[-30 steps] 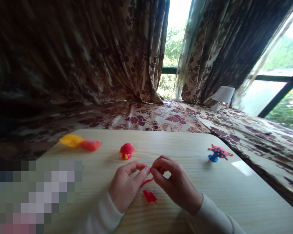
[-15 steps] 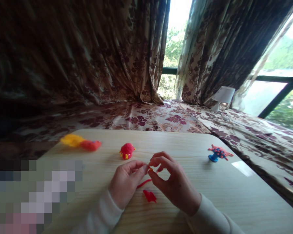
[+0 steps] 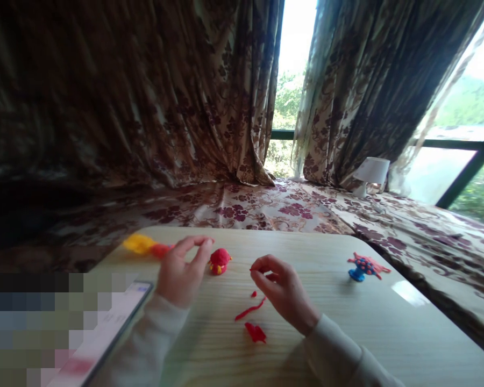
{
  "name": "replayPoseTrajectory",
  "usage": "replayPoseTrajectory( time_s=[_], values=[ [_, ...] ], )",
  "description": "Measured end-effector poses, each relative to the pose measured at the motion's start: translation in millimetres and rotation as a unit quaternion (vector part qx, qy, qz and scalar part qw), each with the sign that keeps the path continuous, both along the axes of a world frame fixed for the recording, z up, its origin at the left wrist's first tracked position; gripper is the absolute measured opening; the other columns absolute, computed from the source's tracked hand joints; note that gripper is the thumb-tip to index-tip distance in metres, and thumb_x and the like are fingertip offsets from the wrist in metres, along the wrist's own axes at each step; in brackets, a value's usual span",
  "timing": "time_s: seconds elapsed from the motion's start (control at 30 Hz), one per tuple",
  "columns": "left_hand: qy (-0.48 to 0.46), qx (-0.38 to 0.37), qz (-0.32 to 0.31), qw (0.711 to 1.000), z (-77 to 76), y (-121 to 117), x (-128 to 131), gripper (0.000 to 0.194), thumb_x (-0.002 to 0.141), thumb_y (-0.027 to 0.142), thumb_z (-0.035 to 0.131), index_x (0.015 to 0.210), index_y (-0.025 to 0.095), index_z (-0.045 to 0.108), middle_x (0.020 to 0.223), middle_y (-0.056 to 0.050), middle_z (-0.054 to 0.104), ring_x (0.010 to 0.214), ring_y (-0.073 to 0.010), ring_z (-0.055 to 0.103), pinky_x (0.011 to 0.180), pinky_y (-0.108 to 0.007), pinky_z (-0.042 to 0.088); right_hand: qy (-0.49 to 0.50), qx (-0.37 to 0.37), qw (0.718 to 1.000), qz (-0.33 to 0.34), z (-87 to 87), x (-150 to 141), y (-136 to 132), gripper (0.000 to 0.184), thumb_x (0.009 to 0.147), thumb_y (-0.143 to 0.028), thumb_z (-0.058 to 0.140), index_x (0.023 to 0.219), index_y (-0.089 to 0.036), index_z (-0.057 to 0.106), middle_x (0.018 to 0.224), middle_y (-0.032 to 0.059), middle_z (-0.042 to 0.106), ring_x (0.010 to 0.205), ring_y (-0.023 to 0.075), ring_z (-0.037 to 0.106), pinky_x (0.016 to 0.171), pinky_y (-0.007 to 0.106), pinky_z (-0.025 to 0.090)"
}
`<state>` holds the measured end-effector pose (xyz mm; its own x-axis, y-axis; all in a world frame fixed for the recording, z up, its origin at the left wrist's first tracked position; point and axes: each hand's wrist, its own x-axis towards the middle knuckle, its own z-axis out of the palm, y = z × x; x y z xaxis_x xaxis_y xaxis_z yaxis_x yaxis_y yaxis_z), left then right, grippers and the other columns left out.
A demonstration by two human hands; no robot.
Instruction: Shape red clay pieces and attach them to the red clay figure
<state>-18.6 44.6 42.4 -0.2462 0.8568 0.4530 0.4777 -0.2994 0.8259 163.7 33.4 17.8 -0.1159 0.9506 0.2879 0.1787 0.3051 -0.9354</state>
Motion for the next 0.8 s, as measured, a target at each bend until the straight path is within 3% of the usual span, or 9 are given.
replayPoseTrajectory(
  time_s=[0.1,0.23,0.43,0.8],
  values=[
    [0.041,0.008,-0.005,0.999,9.1,25,-12,0.023,0.072,0.036,0.056,0.079,0.018,0.068,0.088,-0.006,0.071,0.091,-0.0227,0.062,0.087,-0.032,0.044,0.018,-0.037,0.999,0.008,-0.8,-7,22,0.007,0.068,-0.022,0.057,0.066,-0.016,0.060,0.058,-0.0027,0.056,0.055,0.0096,0.050,0.050,0.021,0.042],
    [0.102,-0.014,-0.052,0.993,-3.9,43,-12,0.020,0.067,0.033,0.061,0.075,0.018,0.071,0.084,-0.007,0.072,0.088,-0.0227,0.063,0.086,-0.034,0.045,0.044,-0.083,0.995,0.013,-6.7,-18,43,0.009,0.065,-0.023,0.057,0.065,-0.015,0.061,0.052,-0.0045,0.053,0.049,0.0080,0.047,0.047,0.020,0.039],
    [0.169,-0.043,-0.073,0.982,-28.6,43,-11,0.028,0.068,0.033,0.062,0.087,0.016,0.072,0.093,-0.011,0.070,0.096,-0.0258,0.059,0.091,-0.040,0.042,0.076,-0.135,0.988,0.024,-16.1,-25,43,0.012,0.067,-0.026,0.058,0.066,-0.014,0.063,0.054,-0.0039,0.053,0.051,0.0075,0.046,0.046,0.019,0.037],
    [0.168,-0.029,-0.090,0.981,-34.9,40,-13,0.028,0.065,0.031,0.063,0.090,0.021,0.071,0.091,-0.006,0.069,0.093,-0.0236,0.060,0.089,-0.039,0.044,0.157,-0.226,0.961,0.021,-10.9,-23,34,0.019,0.058,-0.030,0.068,0.066,-0.015,0.063,0.059,-0.0019,0.056,0.060,0.0102,0.052,0.048,0.018,0.038]
  ],
)
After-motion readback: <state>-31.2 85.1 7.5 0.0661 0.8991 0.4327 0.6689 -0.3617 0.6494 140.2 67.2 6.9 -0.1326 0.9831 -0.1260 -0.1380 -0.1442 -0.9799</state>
